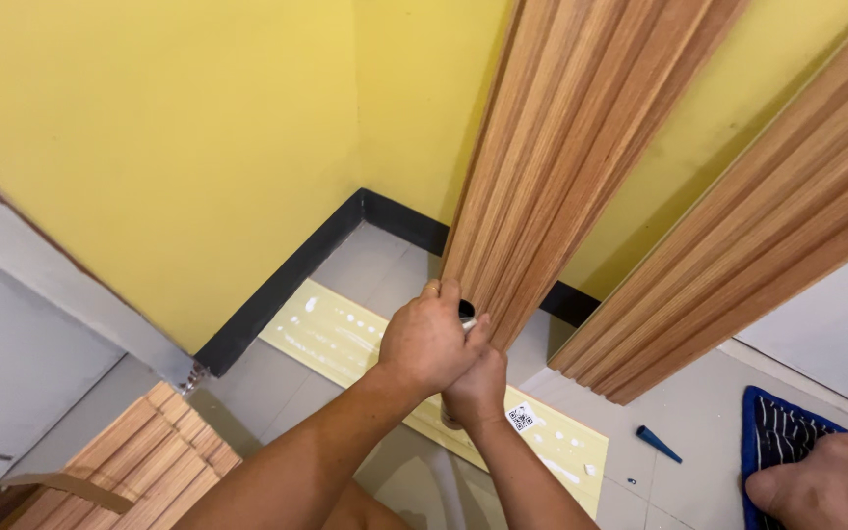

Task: The person applies adhesive from a tube onto a light-colored flooring plank lying on the floor. They then pick up the plank and press it into place against the wall next to other installed planks.

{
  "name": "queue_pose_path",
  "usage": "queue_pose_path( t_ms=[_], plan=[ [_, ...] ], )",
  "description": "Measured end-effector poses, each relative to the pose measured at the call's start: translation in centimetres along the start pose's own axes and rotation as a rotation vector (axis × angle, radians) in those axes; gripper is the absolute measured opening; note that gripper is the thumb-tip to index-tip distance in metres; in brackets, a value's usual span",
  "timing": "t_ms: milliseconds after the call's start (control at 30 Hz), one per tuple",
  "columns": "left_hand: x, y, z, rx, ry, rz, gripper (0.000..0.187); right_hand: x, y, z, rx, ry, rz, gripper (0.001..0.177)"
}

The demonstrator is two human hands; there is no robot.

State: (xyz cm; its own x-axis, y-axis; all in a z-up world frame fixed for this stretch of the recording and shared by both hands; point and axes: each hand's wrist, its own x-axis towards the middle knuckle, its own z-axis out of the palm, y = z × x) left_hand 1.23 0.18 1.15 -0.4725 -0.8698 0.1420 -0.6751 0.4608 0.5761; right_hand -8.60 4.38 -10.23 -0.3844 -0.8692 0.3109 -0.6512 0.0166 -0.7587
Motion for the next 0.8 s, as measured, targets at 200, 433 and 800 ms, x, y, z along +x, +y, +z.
queue_pose_path(
  t_ms=[200, 433, 800],
  plan=[
    [-0.3, -0.3, 0.2, -0.204, -0.009, -0.071, 0.059, 0.3, 0.7, -0.5, 0.177, -0.004, 0.053, 0.021],
    [-0.8, -1.1, 3.8, -0.867, 0.256, -0.187, 0.04, -0.7, 1.3, 0.2, 0.369, -0.035, 0.112, 0.04],
    [-0.4, -1.9, 7.5, -0.832, 0.513, -0.085, 0.034, -0.8, 1.8, 0.2, 0.155, -0.281, 0.16, 0.028]
  ],
)
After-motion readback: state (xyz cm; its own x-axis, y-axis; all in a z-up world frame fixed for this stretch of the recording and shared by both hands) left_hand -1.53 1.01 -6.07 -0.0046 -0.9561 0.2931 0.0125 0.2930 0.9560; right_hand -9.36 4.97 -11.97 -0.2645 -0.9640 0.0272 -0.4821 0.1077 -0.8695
